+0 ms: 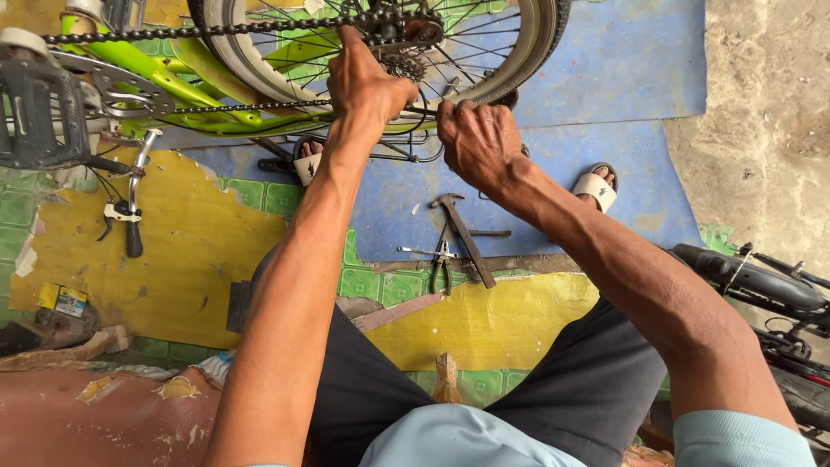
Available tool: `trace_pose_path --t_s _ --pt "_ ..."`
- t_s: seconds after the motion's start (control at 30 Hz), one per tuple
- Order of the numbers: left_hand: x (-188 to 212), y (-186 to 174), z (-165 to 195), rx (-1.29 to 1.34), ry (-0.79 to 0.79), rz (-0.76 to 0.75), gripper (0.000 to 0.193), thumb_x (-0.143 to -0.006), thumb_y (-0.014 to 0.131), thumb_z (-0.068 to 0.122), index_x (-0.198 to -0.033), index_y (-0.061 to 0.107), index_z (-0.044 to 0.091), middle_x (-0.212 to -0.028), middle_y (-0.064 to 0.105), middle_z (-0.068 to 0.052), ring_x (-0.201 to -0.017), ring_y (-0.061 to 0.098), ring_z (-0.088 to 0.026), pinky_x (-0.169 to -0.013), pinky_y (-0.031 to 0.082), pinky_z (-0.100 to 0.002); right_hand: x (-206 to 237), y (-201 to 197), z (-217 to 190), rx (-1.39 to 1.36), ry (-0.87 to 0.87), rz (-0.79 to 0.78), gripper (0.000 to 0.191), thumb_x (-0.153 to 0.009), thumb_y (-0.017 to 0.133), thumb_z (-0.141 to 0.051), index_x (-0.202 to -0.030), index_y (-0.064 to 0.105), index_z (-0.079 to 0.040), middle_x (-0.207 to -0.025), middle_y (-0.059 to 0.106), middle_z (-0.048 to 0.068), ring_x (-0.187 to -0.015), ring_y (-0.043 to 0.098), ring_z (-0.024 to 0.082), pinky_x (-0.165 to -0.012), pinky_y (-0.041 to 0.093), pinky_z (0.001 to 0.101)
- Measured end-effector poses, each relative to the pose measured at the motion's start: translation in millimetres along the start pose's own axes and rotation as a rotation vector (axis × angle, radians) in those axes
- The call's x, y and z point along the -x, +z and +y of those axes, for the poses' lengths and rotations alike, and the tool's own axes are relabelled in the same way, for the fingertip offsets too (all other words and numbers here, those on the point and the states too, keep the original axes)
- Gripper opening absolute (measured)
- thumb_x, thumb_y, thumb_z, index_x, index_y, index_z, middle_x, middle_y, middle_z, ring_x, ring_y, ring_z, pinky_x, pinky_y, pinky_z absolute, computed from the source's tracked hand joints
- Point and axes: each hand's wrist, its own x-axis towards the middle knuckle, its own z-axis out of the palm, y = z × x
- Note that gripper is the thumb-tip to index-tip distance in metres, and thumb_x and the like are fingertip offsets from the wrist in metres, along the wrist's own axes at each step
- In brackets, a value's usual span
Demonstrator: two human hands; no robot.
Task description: The person works on a bicycle's rear wheel and chain area. They use a hammer and wrench to adjust components near the rear hub, then rotate the wheel to check the chain movement.
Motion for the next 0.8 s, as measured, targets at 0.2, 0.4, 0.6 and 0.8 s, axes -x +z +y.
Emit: trace_pose_path --t_s 0.2,0.4,0.6,0.8 --pt "11 -6 13 0.019 -0.013 -0.005 0.082 -0.062 0.08 0.003 -0.13 0.035 0.0 -0.094 0.068 -0.017 -0.078 0.076 -0.031 -0.064 0.061 -0.034 8 8 11 -0.224 0.028 0.115 0.014 -0.097 0.054 -0.008 -0.104 0.061 0.001 -0.075 0.067 0.019 -0.053 0.063 0.03 -0.045 0.048 0.0456" --pt "8 -10 14 -0.025 0.015 -0.006 0.088 -0.056 0.092 0.011 -0.124 0.037 -0.001 -0.097 0.069 -0.022 -0.088 0.074 -0.035 -0.079 0.064 -0.036 5 18 16 -0.289 0.035 0.173 0.012 -0.101 0.054 -0.008 -0.102 0.062 0.001 -0.072 0.066 0.02 -0.043 0.059 0.025 -0.036 0.044 0.0422" --pt "7 -4 9 -0.006 0.008 0.022 0.093 -0.057 0.094 0.015 -0.127 0.036 -0.001 -0.1 0.069 -0.023 -0.091 0.074 -0.038 -0.081 0.064 -0.039 6 34 17 -0.314 0.052 0.216 0.014 -0.1 0.058 -0.015 -0.102 0.061 -0.002 -0.065 0.062 0.013 -0.042 0.053 0.023 -0.038 0.039 0.0407" --pt "10 0 5 -0.019 0.112 0.075 0.093 -0.057 0.093 0.014 -0.13 0.039 -0.002 -0.1 0.068 -0.022 -0.088 0.073 -0.038 -0.076 0.063 -0.041 6 68 14 -0.401 0.107 0.309 0.012 -0.1 0.06 -0.016 -0.101 0.061 -0.004 -0.062 0.058 0.008 -0.038 0.042 0.019 -0.035 0.032 0.0398"
